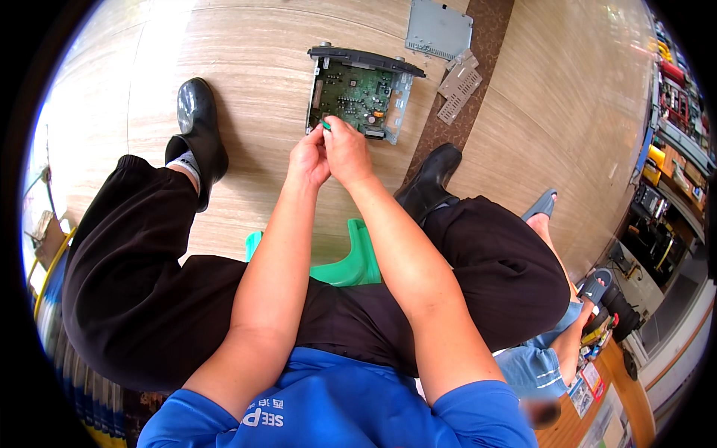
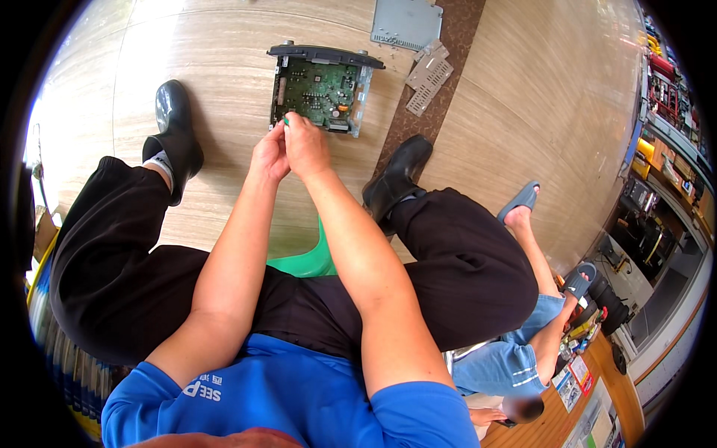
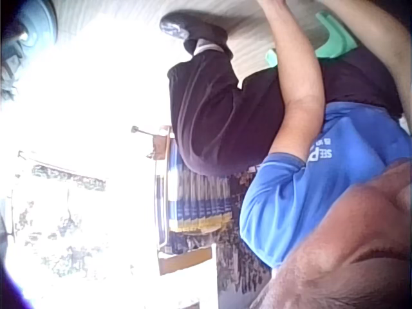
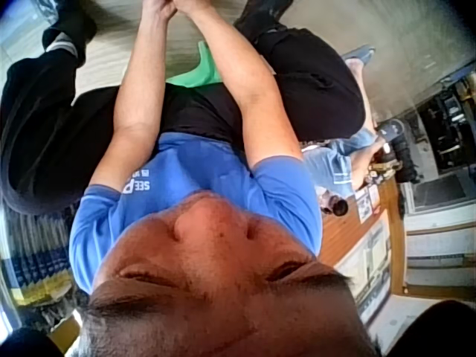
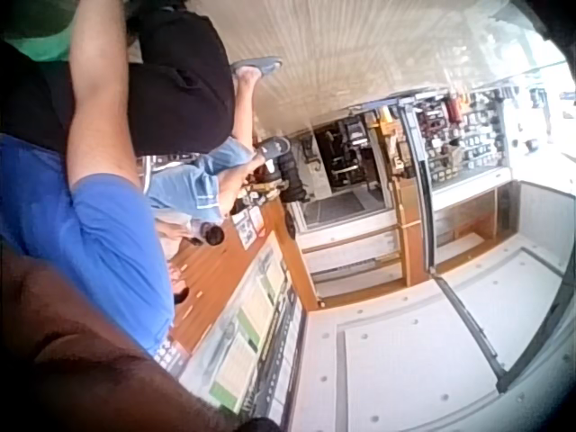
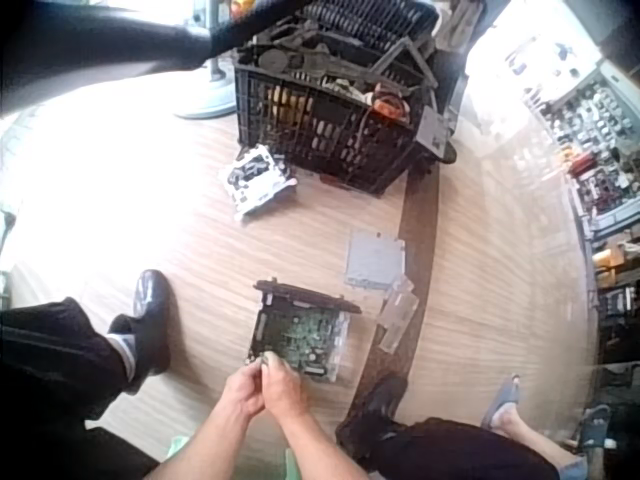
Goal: The person works on a circuit board within a small black electronic housing, using a screwdriver to tighten components and manipulating wires by hand.
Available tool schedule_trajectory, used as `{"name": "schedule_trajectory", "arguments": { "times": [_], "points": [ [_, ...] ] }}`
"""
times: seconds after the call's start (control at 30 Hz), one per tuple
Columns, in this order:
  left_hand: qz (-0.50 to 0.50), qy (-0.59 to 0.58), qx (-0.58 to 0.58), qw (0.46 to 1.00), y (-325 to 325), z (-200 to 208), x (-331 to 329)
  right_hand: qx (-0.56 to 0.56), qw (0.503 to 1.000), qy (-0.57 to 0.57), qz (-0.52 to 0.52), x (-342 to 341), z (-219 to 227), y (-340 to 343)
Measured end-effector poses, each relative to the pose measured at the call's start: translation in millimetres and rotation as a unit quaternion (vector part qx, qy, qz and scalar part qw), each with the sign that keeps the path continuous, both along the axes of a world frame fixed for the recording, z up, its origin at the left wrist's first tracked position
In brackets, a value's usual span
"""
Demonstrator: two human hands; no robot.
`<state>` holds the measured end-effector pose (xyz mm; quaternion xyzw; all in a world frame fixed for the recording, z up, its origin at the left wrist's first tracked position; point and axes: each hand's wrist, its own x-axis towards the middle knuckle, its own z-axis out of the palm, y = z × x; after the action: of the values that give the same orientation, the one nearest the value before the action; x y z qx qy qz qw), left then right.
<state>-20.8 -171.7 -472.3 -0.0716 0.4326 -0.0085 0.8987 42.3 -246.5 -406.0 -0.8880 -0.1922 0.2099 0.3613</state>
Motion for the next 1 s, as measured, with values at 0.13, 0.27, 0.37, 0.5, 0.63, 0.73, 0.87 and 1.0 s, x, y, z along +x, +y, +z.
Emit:
{"name": "schedule_trajectory", "arguments": {
  "times": [0.13,0.27,0.37,0.5,0.63,0.73,0.87,1.0],
  "points": [
    [-0.018,0.007,-0.003,1.0,1.7,2.7,2.0,-0.005,1.0,-0.013,-0.005,-0.7,-1.4,0.1],
    [-0.021,0.015,-0.007,1.0,1.8,6.2,3.2,-0.002,1.0,0.0,0.0,-1.2,-1.4,-1.1],
    [-0.024,0.017,0.0,1.0,1.6,9.5,4.6,0.0,1.0,-0.002,0.004,-0.7,-0.6,-0.7],
    [-0.021,0.029,0.012,0.999,1.6,11.5,5.6,-0.013,1.0,-0.003,-0.002,-0.4,1.7,0.4],
    [-0.027,0.035,0.015,0.999,1.7,12.7,7.0,-0.013,1.0,-0.002,0.001,-0.8,1.2,-0.2],
    [-0.032,0.033,0.013,0.999,3.0,10.8,7.4,-0.026,1.0,-0.004,0.007,-0.5,3.4,0.7],
    [-0.033,0.037,0.008,0.999,3.7,9.7,7.4,-0.044,0.999,0.01,0.004,0.0,7.7,2.5],
    [-0.032,0.028,0.011,0.999,3.6,12.6,9.0,-0.035,0.999,-0.007,0.005,-0.2,5.2,0.6]
  ]
}}
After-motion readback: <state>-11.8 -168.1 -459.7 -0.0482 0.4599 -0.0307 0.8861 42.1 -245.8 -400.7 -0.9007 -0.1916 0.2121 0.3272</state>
